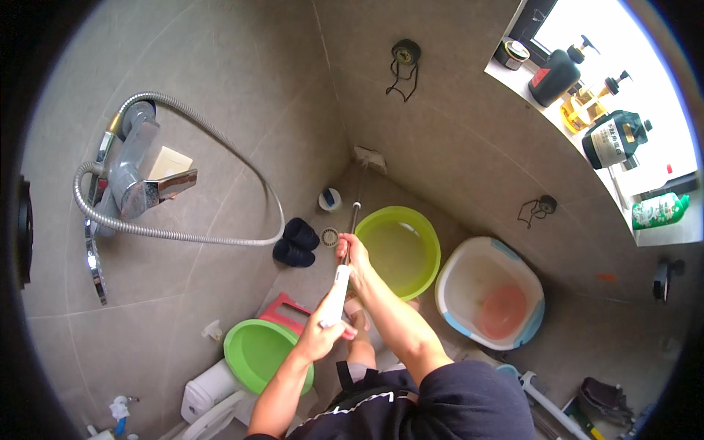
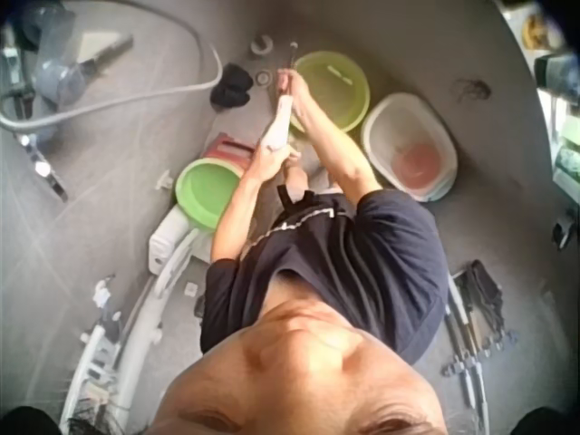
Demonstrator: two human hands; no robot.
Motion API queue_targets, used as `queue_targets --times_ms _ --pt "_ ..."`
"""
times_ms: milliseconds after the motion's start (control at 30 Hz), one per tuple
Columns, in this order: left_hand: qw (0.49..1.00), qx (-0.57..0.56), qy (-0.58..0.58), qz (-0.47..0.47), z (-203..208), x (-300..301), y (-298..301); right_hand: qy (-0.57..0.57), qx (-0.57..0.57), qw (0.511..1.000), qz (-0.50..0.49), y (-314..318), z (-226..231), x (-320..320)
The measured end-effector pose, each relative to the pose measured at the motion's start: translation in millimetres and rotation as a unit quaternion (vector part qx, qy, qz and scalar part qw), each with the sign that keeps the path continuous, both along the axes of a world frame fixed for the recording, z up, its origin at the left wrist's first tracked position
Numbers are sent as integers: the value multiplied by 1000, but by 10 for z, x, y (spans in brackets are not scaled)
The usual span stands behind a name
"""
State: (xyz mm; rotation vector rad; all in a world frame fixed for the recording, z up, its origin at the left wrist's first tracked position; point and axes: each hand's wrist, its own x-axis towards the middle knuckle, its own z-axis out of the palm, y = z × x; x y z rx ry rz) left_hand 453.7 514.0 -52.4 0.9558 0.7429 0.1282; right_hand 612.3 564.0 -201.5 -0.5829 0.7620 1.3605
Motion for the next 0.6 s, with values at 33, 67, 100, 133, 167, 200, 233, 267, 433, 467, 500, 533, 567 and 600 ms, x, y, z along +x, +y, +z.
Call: queue_targets --times_ms 33,67,100,133,167,200,233,267,433,467,500,533,567,600 --pt "999 48 -1 -17 51 -53 -29 6 5 1000 -4 -71 -39 -38" --pt "999 46 -1 -17 33 -83 -29 6 3 1000 -3 -74 -90 -53" --pt "998 56 10 -9 -12 -111 -24 -11 -9 1000 8 -62 -145 -79" --pt "998 64 22 -1 -72 -154 -19 -27 -21 999 20 -57 -190 -121" --pt "998 55 23 7 -142 -166 42 -29 -10 999 21 -3 -230 -119" --pt "997 75 21 4 -207 -161 115 -38 -15 999 25 68 -298 -108" --pt "997 81 12 8 -250 -101 165 -47 -28 998 34 78 -408 -56" --pt "995 94 5 16 -274 -62 234 -56 -34 997 49 137 -475 -33" --pt "990 137 37 -4 -671 157 494 -38 -56 994 83 313 -686 141" --pt "989 147 30 -10 -757 198 509 -48 -68 992 93 315 -720 161" --pt "989 146 34 -9 -831 219 501 -56 -74 992 86 293 -752 147" --pt "989 146 33 -10 -886 264 534 -57 -75 992 85 315 -738 149" --pt "988 146 43 -12 -933 312 574 -82 -101 987 90 343 -723 143" --pt "988 146 54 -13 -991 344 600 -107 -127 982 95 365 -708 137"
